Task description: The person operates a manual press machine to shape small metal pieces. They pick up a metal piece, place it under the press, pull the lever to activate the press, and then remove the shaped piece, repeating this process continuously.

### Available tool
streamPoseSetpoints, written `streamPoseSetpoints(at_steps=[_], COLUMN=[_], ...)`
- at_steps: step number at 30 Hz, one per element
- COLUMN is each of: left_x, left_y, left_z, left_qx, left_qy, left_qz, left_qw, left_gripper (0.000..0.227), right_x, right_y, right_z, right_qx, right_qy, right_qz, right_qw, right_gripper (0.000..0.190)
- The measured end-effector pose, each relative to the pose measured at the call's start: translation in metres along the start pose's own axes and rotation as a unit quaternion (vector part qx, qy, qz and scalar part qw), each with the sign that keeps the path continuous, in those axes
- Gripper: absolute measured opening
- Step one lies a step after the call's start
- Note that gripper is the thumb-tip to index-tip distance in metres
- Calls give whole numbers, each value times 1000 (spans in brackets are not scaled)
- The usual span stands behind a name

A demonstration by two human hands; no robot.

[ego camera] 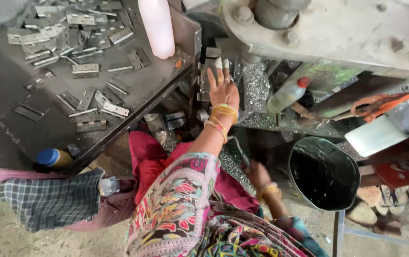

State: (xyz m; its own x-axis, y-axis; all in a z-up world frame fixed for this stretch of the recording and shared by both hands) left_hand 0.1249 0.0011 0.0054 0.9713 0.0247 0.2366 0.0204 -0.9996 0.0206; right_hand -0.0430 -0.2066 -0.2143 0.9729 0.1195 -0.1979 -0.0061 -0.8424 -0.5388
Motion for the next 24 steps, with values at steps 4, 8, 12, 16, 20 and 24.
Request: streamPoseSetpoints(at_steps=[4, 8, 12, 16, 20, 24], left_x=[-9, -30, -85, -121, -112, -98], left_y=[-12, -89, -226, -337, -349, -346], left_z=[11, -25, -3, -5, 46, 56], left_qx=[-80, -177, -159, 127, 75, 11], left_qy=[1, 147, 5, 75, -28, -46], left_qz=[-25, -81, -231, -384, -312, -234], left_qw=[996, 970, 960, 911, 947, 971], left_gripper=[32, 39, 31, 79, 50, 47], right_x=[-17, -17, -23, -13, -22, -28], right_y=[0, -10, -10, -12, -11, -48], right_z=[17, -13, -16, 2, 2, -21], right_qx=[-33, -39, -92, -68, -61, -75], right_qy=[3, 31, 15, -19, -3, 3], right_qz=[-15, -11, 17, 27, 61, 21], right_qw=[999, 999, 995, 997, 996, 997], right_gripper=[38, 37, 42, 43, 38, 37])
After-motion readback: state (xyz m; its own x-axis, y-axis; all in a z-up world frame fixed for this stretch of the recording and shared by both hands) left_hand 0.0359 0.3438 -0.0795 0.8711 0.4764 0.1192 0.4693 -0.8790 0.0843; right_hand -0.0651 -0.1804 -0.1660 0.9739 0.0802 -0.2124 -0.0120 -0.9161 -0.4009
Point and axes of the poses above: each hand's wrist, its own x-axis towards the middle knuckle, its own z-axis out of the palm, y = z × x, the point moved 8 cm from there along x, towards the middle knuckle, and after that the axes turned 1 degree about -y, right-handed, at the moved point
